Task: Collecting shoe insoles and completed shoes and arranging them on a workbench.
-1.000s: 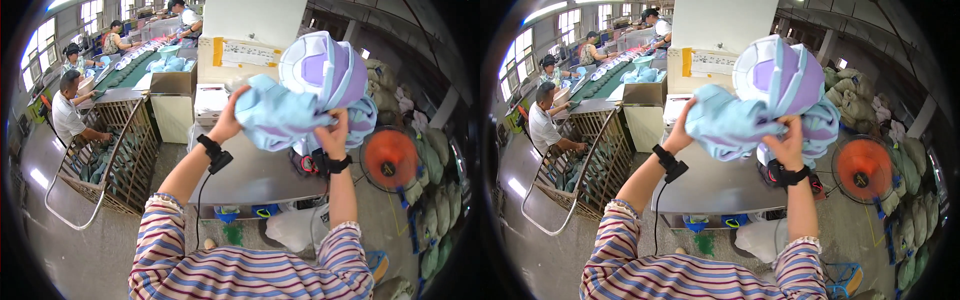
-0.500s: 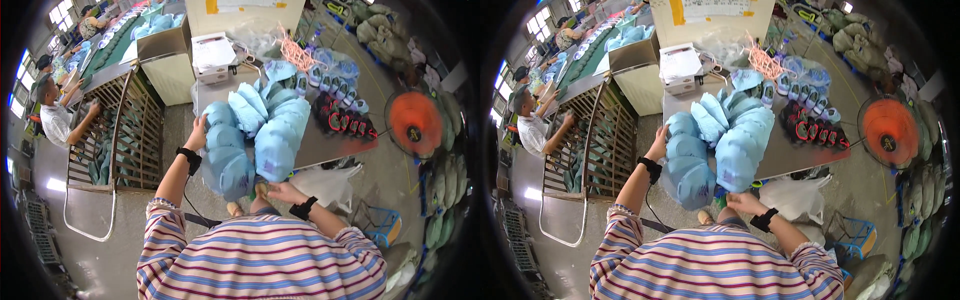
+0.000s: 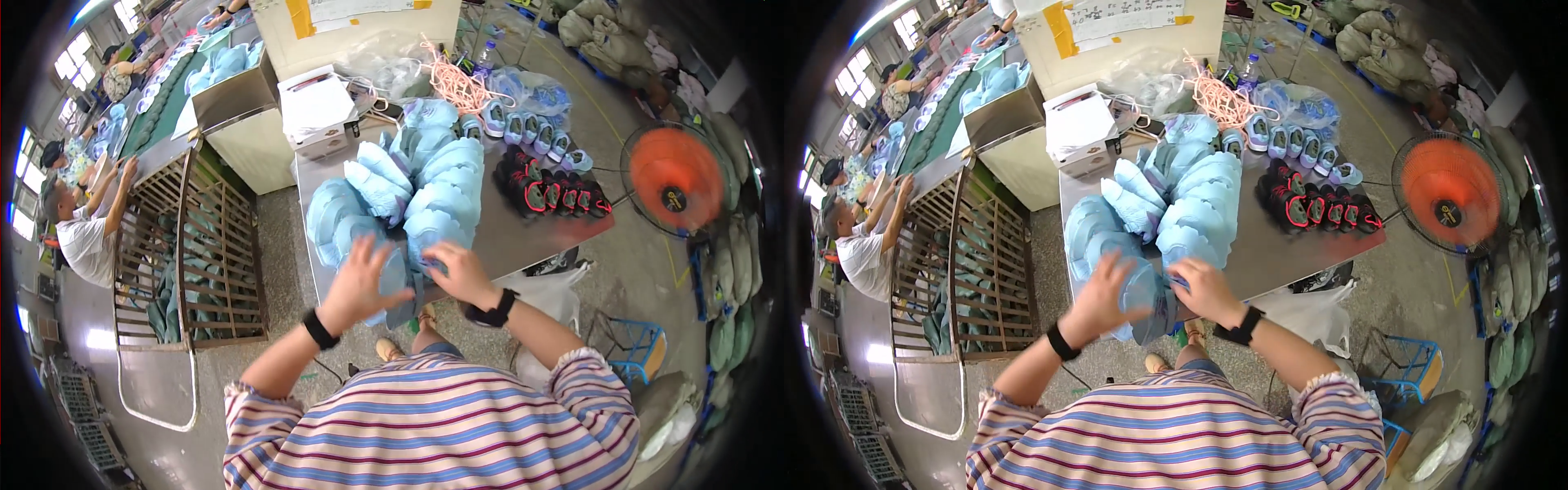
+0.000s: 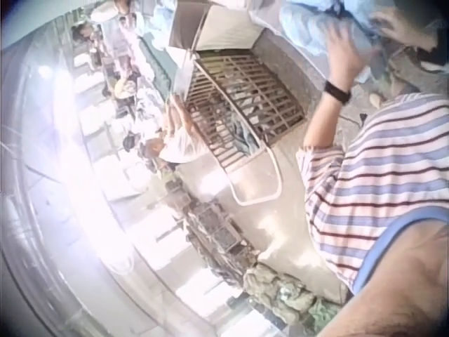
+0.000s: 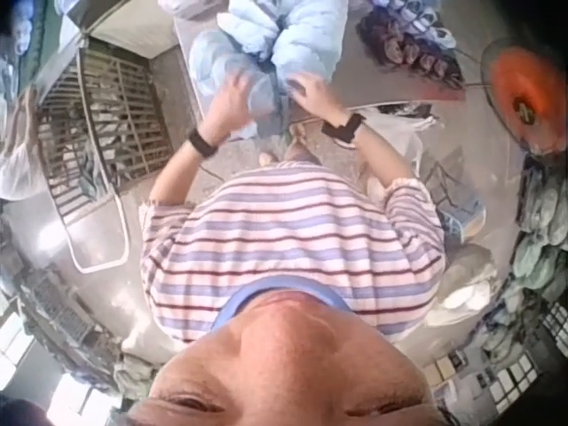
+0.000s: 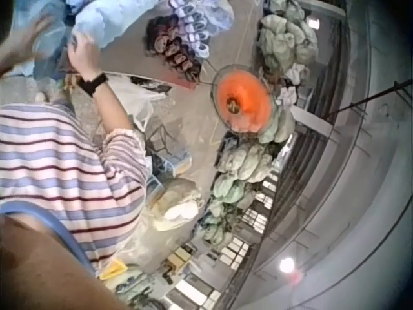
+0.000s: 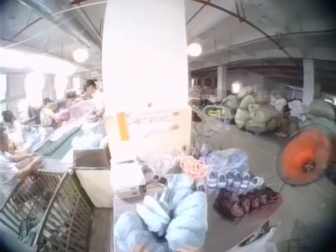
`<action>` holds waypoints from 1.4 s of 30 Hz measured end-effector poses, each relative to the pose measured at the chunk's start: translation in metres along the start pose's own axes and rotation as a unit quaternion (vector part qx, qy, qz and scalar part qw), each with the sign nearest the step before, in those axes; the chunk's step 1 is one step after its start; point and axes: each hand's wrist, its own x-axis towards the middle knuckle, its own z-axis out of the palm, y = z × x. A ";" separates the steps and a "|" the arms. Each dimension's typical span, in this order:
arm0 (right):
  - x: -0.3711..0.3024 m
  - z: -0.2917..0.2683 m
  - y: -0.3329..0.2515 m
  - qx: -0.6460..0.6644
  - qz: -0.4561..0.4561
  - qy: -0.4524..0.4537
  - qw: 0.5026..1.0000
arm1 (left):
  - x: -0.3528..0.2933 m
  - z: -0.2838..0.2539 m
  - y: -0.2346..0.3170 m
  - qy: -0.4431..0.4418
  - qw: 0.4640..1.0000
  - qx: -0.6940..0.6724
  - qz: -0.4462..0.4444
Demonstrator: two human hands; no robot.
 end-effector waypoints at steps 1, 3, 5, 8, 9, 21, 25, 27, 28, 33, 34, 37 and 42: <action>0.018 -0.007 -0.009 -0.061 -0.066 0.045 0.995 | -0.012 0.009 0.011 -0.062 0.997 0.028 -0.031; 0.050 -0.012 -0.023 -0.276 -0.161 -0.007 0.948 | -0.016 0.031 0.004 -0.046 0.995 0.092 -0.021; 0.067 0.014 0.020 -0.402 -0.178 -0.090 0.894 | -0.009 0.050 -0.011 -0.033 0.987 0.154 -0.012; 0.072 0.013 0.025 -0.507 -0.080 -0.242 0.823 | -0.005 0.042 -0.053 0.022 0.980 0.194 0.027; 0.066 0.000 0.017 -0.515 -0.044 -0.281 0.809 | -0.011 0.039 -0.065 0.033 0.981 0.188 0.020; 0.016 -0.028 0.038 -0.408 0.072 -0.155 0.897 | -0.005 0.018 -0.090 0.118 0.992 -0.035 -0.034; 0.022 -0.013 0.037 -0.434 -0.012 -0.155 0.887 | 0.003 0.006 -0.077 0.074 0.993 0.082 0.043; 0.022 -0.018 0.038 -0.432 0.002 -0.169 0.886 | 0.011 -0.001 -0.069 0.008 0.987 0.158 0.039; 0.021 -0.025 0.039 -0.420 0.010 -0.202 0.885 | 0.022 -0.004 -0.075 -0.032 0.989 0.146 0.024; 0.004 -0.050 0.045 -0.393 -0.031 -0.240 0.887 | 0.091 -0.020 -0.045 -0.037 0.985 0.143 0.086; 0.009 -0.054 0.047 -0.392 -0.034 -0.236 0.888 | 0.106 -0.014 -0.042 -0.038 0.979 0.147 0.137; 0.023 -0.059 0.060 -0.378 -0.054 -0.273 0.883 | 0.149 0.015 -0.036 -0.062 0.958 0.177 0.219; 0.033 -0.062 0.075 -0.387 -0.165 -0.244 0.874 | 0.195 0.007 -0.093 -0.087 0.958 0.245 0.125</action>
